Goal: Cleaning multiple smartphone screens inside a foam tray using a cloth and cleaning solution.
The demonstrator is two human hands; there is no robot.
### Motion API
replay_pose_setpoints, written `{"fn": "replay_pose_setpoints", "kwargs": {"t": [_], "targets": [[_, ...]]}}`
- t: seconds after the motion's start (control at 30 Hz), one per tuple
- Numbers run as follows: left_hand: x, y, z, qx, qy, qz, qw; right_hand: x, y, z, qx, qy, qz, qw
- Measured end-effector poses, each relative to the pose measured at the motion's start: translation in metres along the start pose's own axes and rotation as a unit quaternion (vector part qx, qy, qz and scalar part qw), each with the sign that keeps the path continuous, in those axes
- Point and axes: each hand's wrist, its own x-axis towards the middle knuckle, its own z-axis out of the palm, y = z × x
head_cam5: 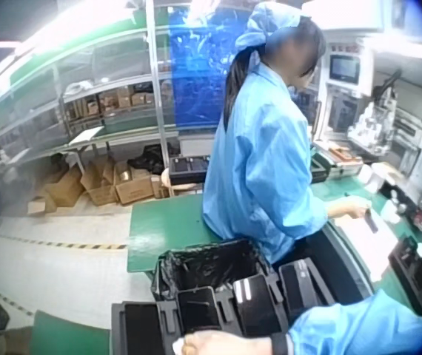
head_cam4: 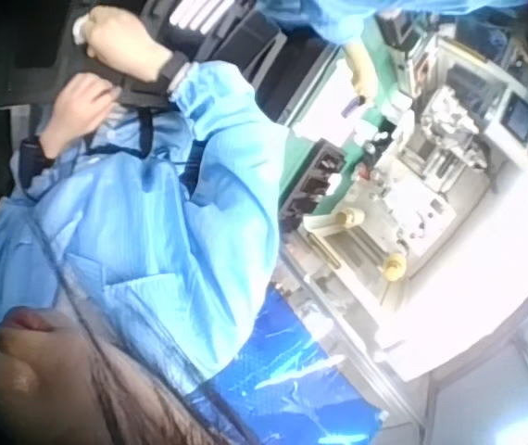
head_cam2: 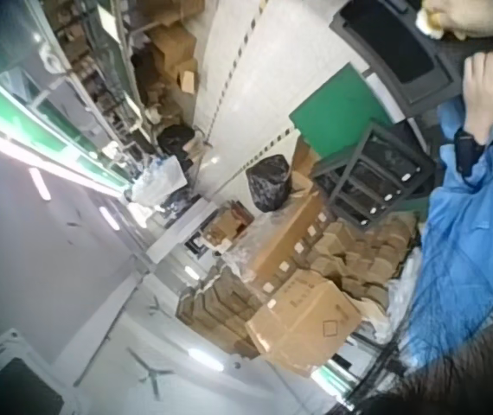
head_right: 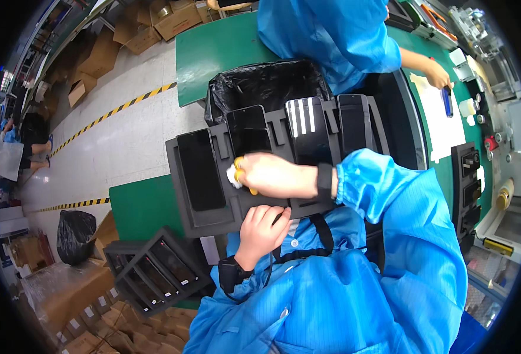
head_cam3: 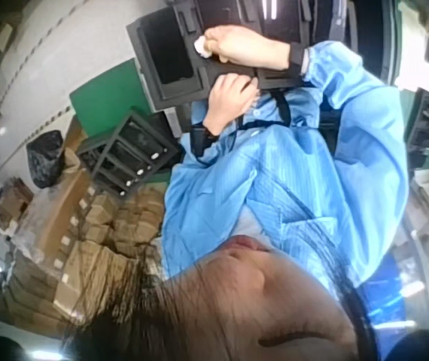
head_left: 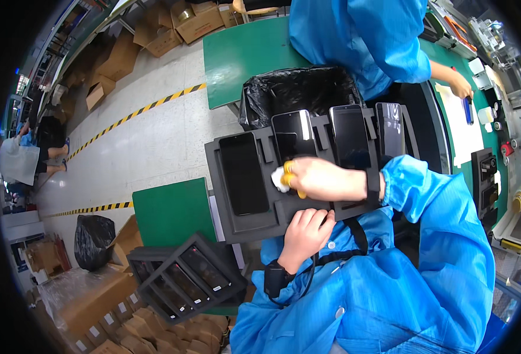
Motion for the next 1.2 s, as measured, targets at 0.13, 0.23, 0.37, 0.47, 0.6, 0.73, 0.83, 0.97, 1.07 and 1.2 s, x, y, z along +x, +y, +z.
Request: {"fn": "replay_pose_setpoints", "kwargs": {"t": [0.13, 0.23, 0.37, 0.47, 0.6, 0.73, 0.83, 0.97, 1.07, 1.2], "targets": [[-0.002, -0.001, 0.002, -0.006, 0.001, -0.008, 1.0, 0.037, 0.045, -0.034, -0.048, 0.054, 0.078, 0.994], [-0.006, -0.003, 0.001, -0.002, 0.002, -0.013, 1.0, 0.025, 0.019, -0.017, 0.011, 0.039, 0.055, 0.998], [-0.005, -0.002, 0.001, 0.0, -0.003, -0.018, 1.0, 0.007, -0.002, -0.004, 0.048, -0.011, 0.009, 0.999], [-0.002, -0.001, 0.003, -0.007, 0.002, -0.009, 1.0, 0.034, 0.038, -0.037, -0.029, 0.03, 0.087, 0.995], [-0.004, -0.002, 0.002, -0.007, -0.006, -0.014, 1.0, 0.019, 0.013, -0.014, -0.005, 0.043, 0.012, 0.999], [-0.002, -0.001, 0.002, -0.006, -0.004, -0.017, 1.0, 0.004, 0.004, -0.008, 0.003, -0.029, -0.025, 0.999], [0.002, 0.0, 0.002, -0.007, 0.008, -0.005, 1.0, 0.03, 0.044, -0.047, -0.093, 0.027, 0.035, 0.995], [-0.004, -0.001, 0.001, -0.015, -0.001, -0.019, 1.0, 0.03, 0.04, -0.042, -0.067, 0.021, 0.041, 0.997], [0.0, 0.0, 0.0, -0.012, 0.0, -0.011, 1.0, -0.011, 0.001, -0.003, 0.01, -0.068, -0.061, 0.996], [0.002, 0.0, -0.001, -0.006, 0.006, -0.011, 1.0, 0.008, 0.015, -0.019, 0.113, -0.023, 0.08, 0.99]]}}
